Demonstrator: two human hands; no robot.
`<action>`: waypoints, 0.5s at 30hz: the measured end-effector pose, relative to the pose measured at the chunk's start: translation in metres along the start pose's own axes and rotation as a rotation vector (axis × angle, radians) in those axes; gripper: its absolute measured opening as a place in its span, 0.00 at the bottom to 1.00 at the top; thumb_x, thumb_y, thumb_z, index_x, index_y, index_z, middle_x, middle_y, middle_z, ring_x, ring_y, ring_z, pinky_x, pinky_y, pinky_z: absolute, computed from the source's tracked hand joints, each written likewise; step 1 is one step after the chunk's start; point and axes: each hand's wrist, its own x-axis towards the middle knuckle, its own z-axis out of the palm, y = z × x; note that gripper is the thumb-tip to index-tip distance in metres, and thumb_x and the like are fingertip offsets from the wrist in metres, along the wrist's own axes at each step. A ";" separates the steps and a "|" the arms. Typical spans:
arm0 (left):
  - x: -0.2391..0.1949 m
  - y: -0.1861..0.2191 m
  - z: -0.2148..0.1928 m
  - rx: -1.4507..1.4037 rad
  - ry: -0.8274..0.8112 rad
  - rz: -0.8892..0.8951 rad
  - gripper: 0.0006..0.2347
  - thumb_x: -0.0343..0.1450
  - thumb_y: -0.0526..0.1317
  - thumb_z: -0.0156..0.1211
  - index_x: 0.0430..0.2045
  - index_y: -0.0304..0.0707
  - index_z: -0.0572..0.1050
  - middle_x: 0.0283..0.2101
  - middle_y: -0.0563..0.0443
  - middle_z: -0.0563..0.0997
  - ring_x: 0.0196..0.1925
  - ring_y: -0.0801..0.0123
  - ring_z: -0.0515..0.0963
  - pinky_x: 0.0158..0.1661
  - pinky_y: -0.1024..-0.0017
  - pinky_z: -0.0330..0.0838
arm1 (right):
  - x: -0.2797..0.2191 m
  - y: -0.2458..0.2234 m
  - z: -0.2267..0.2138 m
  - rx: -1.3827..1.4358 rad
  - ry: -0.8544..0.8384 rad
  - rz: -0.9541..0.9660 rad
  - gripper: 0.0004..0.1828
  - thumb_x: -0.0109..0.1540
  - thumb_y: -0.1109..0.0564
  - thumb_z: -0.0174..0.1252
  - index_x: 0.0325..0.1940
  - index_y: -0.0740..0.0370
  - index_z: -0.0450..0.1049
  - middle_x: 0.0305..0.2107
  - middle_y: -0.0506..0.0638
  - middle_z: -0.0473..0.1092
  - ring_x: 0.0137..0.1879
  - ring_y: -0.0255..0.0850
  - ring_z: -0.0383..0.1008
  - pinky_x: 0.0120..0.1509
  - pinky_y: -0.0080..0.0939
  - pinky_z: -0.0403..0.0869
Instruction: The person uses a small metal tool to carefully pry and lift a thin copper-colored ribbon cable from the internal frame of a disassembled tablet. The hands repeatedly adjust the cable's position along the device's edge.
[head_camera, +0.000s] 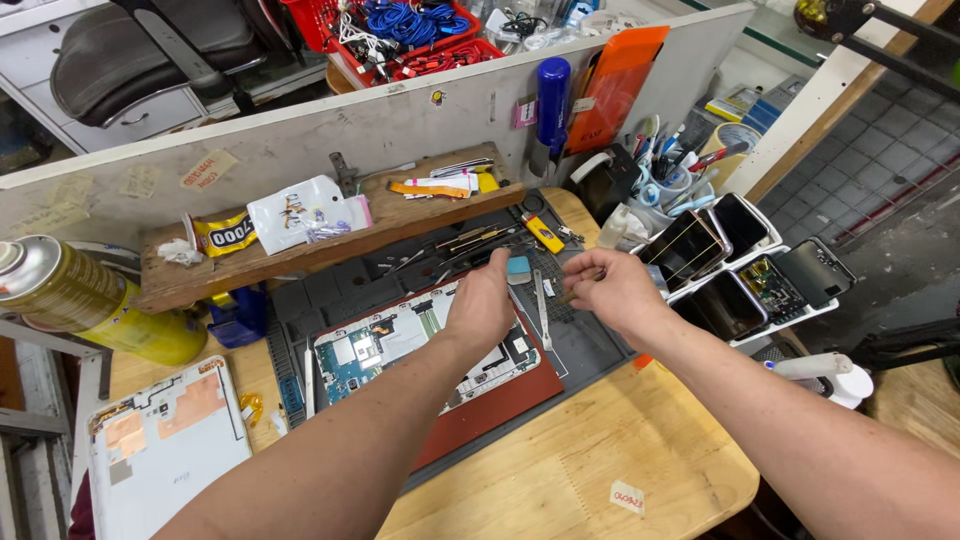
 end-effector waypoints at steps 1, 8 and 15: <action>0.001 0.001 -0.001 0.052 -0.002 0.023 0.24 0.65 0.23 0.56 0.58 0.33 0.65 0.40 0.27 0.82 0.47 0.39 0.81 0.49 0.52 0.75 | 0.001 0.001 -0.001 -0.002 -0.001 0.006 0.13 0.61 0.70 0.55 0.49 0.67 0.76 0.39 0.50 0.75 0.47 0.37 0.79 0.50 0.37 0.81; 0.005 0.007 0.005 0.296 -0.046 0.224 0.16 0.64 0.24 0.60 0.44 0.30 0.67 0.38 0.30 0.82 0.47 0.42 0.81 0.49 0.56 0.77 | 0.002 0.001 -0.003 0.037 -0.028 0.009 0.13 0.61 0.70 0.56 0.49 0.67 0.76 0.39 0.50 0.75 0.48 0.37 0.78 0.50 0.38 0.81; -0.004 0.014 0.002 0.430 -0.128 0.287 0.18 0.62 0.24 0.62 0.44 0.32 0.67 0.42 0.35 0.80 0.50 0.48 0.80 0.50 0.61 0.77 | 0.000 -0.004 -0.003 0.022 -0.057 0.022 0.11 0.62 0.69 0.55 0.48 0.66 0.76 0.40 0.49 0.74 0.49 0.35 0.78 0.51 0.38 0.82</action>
